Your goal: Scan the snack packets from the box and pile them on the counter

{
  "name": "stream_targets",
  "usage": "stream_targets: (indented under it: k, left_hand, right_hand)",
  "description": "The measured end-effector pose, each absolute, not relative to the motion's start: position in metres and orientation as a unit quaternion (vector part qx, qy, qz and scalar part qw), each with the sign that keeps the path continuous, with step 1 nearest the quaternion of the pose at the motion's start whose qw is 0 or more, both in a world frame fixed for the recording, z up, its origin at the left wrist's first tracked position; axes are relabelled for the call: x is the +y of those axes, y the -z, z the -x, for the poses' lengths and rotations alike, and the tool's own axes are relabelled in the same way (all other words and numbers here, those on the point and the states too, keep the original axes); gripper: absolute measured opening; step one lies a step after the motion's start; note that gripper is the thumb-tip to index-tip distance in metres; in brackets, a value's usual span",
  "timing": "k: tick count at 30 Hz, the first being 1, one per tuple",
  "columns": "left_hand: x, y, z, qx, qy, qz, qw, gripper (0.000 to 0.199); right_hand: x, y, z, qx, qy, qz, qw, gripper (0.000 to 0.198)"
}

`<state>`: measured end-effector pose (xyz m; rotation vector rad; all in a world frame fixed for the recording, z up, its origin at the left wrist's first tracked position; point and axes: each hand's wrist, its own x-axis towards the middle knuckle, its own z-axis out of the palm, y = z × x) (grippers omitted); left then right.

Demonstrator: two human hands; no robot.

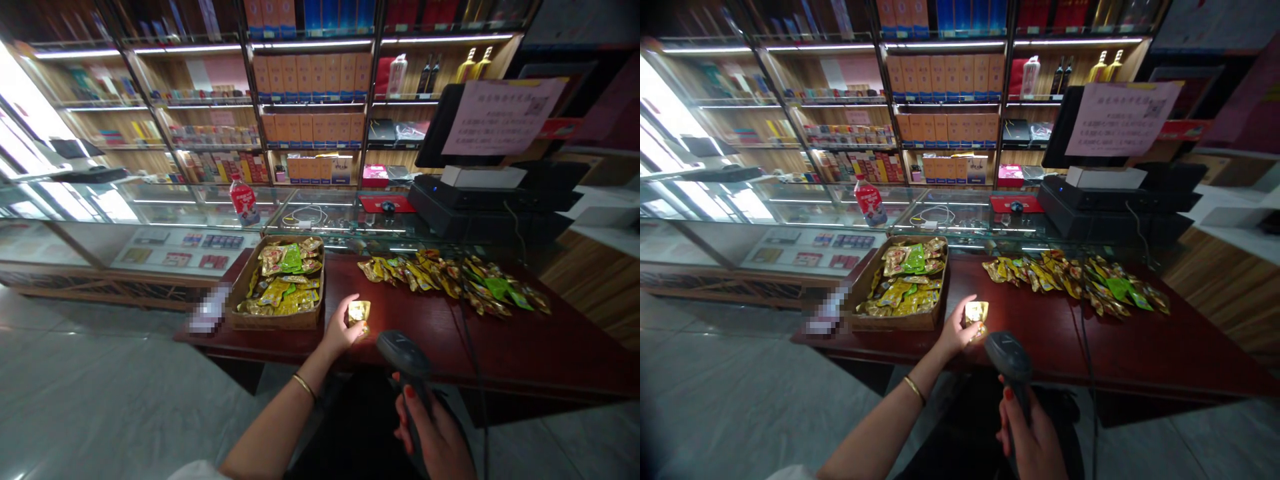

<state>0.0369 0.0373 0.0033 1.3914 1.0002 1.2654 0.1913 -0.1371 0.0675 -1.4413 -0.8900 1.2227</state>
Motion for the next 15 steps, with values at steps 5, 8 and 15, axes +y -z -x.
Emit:
stream_targets:
  k: [5,8,15]
  left_hand:
    - [0.039,-0.003,-0.035,0.405,-0.518,-0.563,0.501,0.07]
    - [0.038,-0.005,-0.034,0.409,-0.509,-0.555,0.516,0.071]
    - [0.04,0.008,-0.035,0.417,-0.52,-0.554,0.498,0.088]
  right_hand:
    - [-0.135,-0.066,-0.193,-0.381,-0.501,0.597,0.497,0.055]
    - [-0.131,-0.063,-0.198,-0.41,-0.509,0.59,0.474,0.056]
    - [-0.134,-0.058,-0.201,-0.377,-0.479,0.618,0.496,0.059]
